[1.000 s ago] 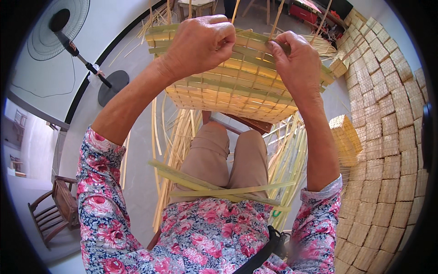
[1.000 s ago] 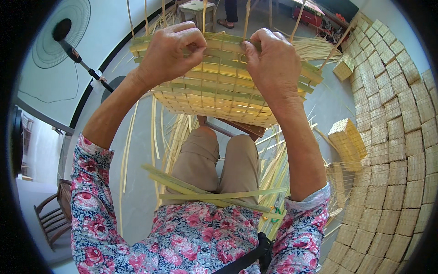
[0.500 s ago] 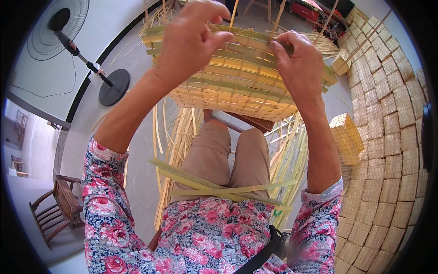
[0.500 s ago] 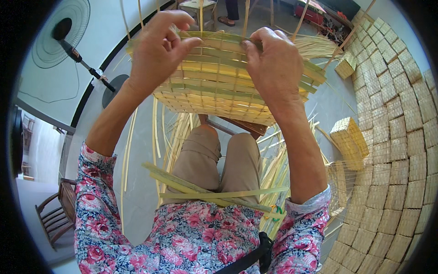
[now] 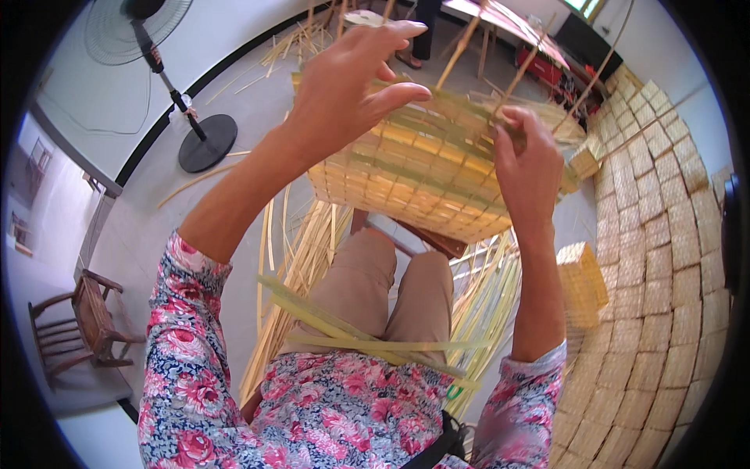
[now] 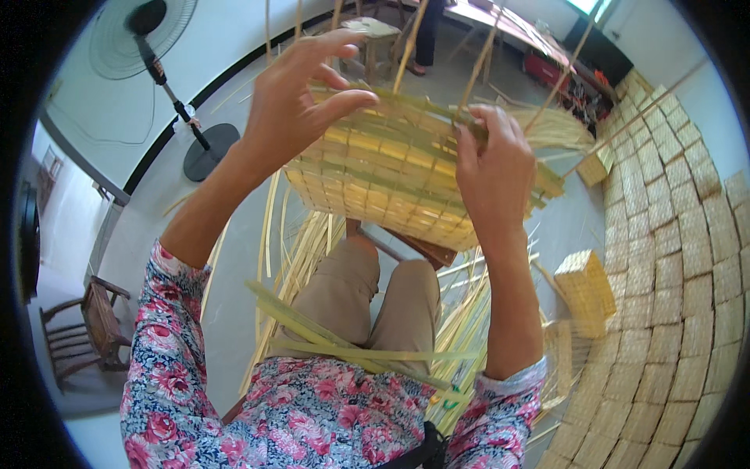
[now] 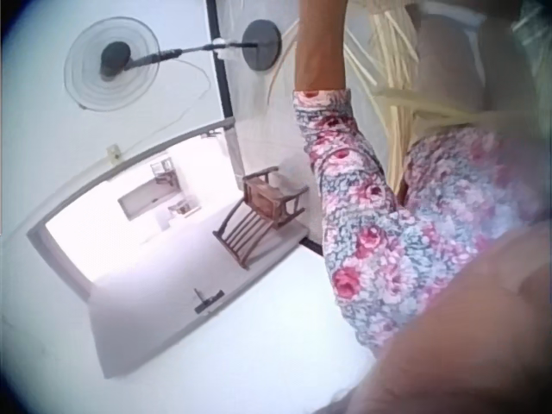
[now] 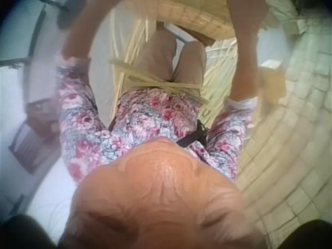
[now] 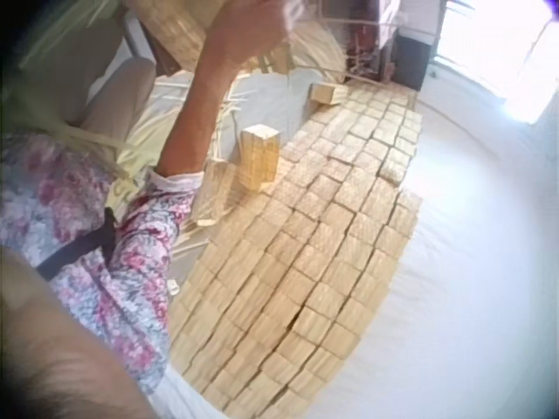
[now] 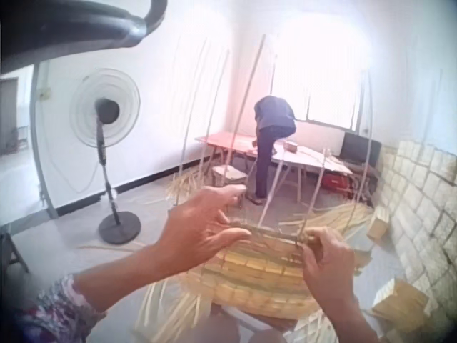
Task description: The person weaves a basket by hand using thin strips of bamboo or reed. They interlace the strips through a pre-formed frame, pulling them tight and adjusting the weave pattern to build up the basket's walls.
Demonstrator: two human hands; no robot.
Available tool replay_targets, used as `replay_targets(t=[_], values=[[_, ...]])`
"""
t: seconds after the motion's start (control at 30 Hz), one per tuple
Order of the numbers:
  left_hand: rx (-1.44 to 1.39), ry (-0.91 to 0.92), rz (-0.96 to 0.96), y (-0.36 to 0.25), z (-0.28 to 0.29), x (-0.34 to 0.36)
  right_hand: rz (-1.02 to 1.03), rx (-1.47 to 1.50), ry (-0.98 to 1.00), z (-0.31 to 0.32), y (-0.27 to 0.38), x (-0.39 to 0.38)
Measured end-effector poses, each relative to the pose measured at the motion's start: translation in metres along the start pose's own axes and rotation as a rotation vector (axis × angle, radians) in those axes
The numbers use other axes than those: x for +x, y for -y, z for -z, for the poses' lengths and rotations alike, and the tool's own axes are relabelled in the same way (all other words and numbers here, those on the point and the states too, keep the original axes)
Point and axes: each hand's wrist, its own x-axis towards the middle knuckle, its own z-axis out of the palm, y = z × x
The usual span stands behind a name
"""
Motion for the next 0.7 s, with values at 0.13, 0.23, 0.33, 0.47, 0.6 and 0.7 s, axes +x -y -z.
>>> replay_targets(t=[0.13, 0.23, 0.33, 0.47, 0.6, 0.7], values=[[0.107, -0.276, 0.229, 0.031, 0.04, -0.026, 0.051, 0.032, -0.105, 0.007, 0.01, -0.016], [-0.339, -0.186, 0.647, 0.058, 0.032, -0.041, 0.106, 0.125, -0.101, 0.014, 0.02, -0.026], [-0.915, 0.113, 0.869, 0.063, 0.029, -0.046, 0.391, 0.139, -0.042, 0.003, 0.035, -0.02], [-1.083, 0.092, 0.868, 0.064, 0.021, -0.046, 0.753, 0.097, 0.013, -0.015, 0.083, 0.031], [-1.154, 0.075, 0.83, 0.051, 0.01, -0.043, 1.056, -0.109, -0.055, -0.044, 0.101, 0.085], [-1.168, 0.055, 0.8, 0.038, 0.003, -0.04, 1.207, -0.232, 0.108, -0.046, 0.093, 0.11]])
